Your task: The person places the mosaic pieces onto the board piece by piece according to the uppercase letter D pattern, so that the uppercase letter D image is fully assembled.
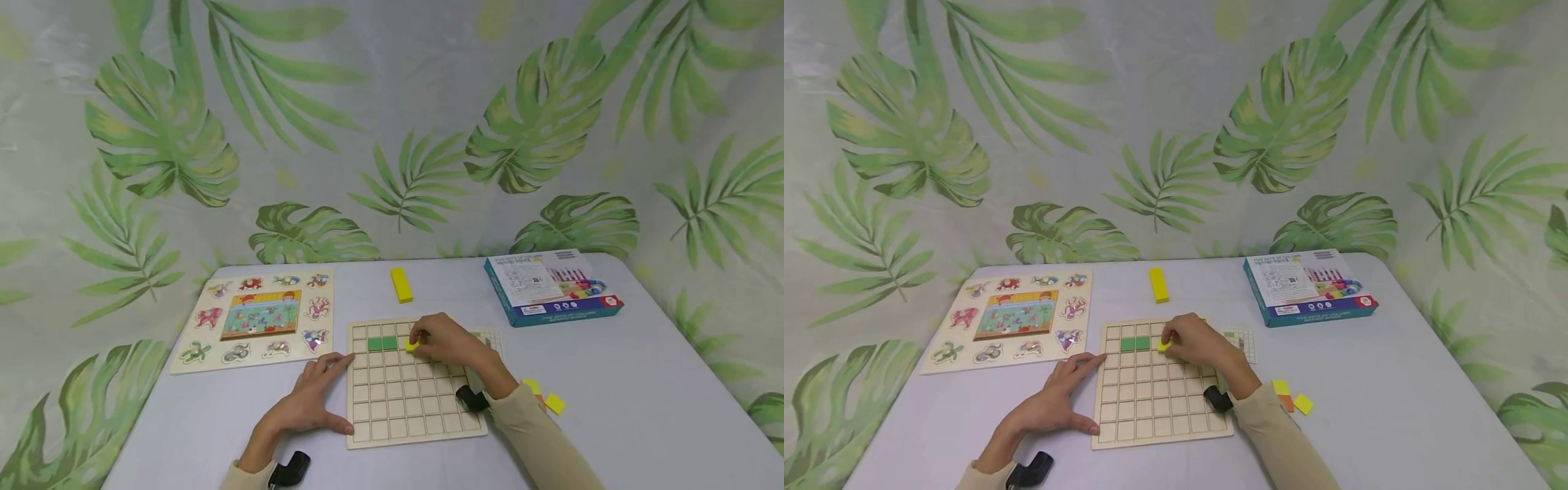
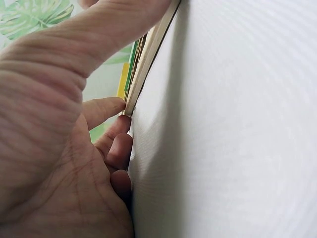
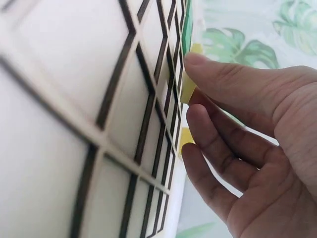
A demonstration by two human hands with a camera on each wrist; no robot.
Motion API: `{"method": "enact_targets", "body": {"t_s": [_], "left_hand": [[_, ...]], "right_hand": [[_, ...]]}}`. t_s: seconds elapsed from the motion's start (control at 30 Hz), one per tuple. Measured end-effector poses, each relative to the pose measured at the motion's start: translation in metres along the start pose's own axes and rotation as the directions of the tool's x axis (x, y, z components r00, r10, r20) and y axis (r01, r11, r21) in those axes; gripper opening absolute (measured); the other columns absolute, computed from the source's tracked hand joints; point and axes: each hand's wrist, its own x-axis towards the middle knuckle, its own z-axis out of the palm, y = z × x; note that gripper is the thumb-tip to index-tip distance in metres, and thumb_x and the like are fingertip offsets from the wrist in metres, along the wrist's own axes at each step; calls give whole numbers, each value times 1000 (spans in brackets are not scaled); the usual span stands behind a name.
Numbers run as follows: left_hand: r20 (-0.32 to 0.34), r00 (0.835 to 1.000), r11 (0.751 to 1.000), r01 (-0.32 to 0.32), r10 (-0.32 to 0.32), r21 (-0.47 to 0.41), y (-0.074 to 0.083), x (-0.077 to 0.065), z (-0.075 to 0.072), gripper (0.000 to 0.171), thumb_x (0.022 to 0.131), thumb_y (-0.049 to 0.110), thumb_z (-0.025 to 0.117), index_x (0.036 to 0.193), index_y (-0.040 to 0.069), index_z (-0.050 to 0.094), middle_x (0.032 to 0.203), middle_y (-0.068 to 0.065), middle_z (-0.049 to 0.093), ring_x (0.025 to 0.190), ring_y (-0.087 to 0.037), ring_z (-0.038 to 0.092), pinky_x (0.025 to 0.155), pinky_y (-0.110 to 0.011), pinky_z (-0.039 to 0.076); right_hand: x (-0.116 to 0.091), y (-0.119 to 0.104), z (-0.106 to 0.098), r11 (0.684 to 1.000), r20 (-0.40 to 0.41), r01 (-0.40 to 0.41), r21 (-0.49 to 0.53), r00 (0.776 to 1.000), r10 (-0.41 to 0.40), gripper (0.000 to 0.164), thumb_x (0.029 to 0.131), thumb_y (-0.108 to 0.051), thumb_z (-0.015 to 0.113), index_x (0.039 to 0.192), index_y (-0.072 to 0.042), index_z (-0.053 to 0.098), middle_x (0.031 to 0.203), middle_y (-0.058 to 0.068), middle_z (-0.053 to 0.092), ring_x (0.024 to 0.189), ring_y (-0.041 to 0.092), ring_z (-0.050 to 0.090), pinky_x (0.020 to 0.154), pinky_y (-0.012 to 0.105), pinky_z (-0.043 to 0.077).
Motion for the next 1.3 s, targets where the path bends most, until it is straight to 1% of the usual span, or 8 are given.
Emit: {"method": "enact_targets", "body": {"t_s": [0.2,0.3,0.43,0.6,0.73,0.93,1.07,1.3], "left_hand": [[8,1000,1000,-2,2,-10,1,0,-1,121,56,48,94,157,15,35,153,-9,34,118,-25,34,103,-55,30],[10,1000,1000,-2,3,-16,2,0,-2,121,57,48,94,156,14,35,153,-9,34,118,-25,34,104,-55,30],[10,1000,1000,12,-12,-10,3,0,-2,121,57,48,95,157,16,35,154,-8,34,118,-24,33,102,-54,31],[9,1000,1000,13,-13,-11,3,0,-2,121,56,48,95,157,16,35,154,-9,33,118,-25,33,101,-53,31],[9,1000,1000,13,-13,-14,3,-1,-2,121,56,47,95,156,15,36,153,-9,34,118,-24,33,102,-54,31],[9,1000,1000,12,-12,-18,3,-1,-2,120,57,46,95,156,15,36,153,-9,34,119,-24,33,103,-55,30],[10,1000,1000,10,-10,-16,3,0,-2,120,57,47,95,157,15,35,154,-10,33,122,-26,33,103,-55,30],[4,1000,1000,-5,6,-22,2,-1,-1,119,58,45,95,156,14,36,153,-11,34,123,-27,33,103,-55,30]], "right_hand": [[9,-3,0,997,13,70,-20,997,-70,12,90,-7,73,102,-6,73,100,6,72,87,15,65,79,28,53],[12,-2,3,996,14,83,-16,996,-83,12,90,-5,73,102,-5,73,100,7,72,86,15,64,77,27,53],[13,-4,5,999,12,41,-25,999,-41,12,89,-5,74,101,-7,73,101,6,70,86,16,62,77,27,52],[14,-9,6,999,-6,-9,-52,1000,9,8,90,-5,73,97,-7,75,101,6,66,92,21,62,81,35,53],[16,-11,6,998,-13,-40,-40,999,39,7,90,-4,72,95,-5,76,101,6,67,97,26,65,84,40,55],[17,-13,6,997,-6,-75,-21,997,74,7,91,-4,71,94,-5,77,102,6,68,100,26,63,87,41,54],[12,-12,6,997,18,-57,-45,998,58,10,92,-6,71,101,-4,75,108,9,64,105,29,59,92,45,51],[-4,-12,6,989,54,-80,-127,995,88,33,92,-18,73,123,-6,68,125,13,62,118,32,56,99,48,47]]}}
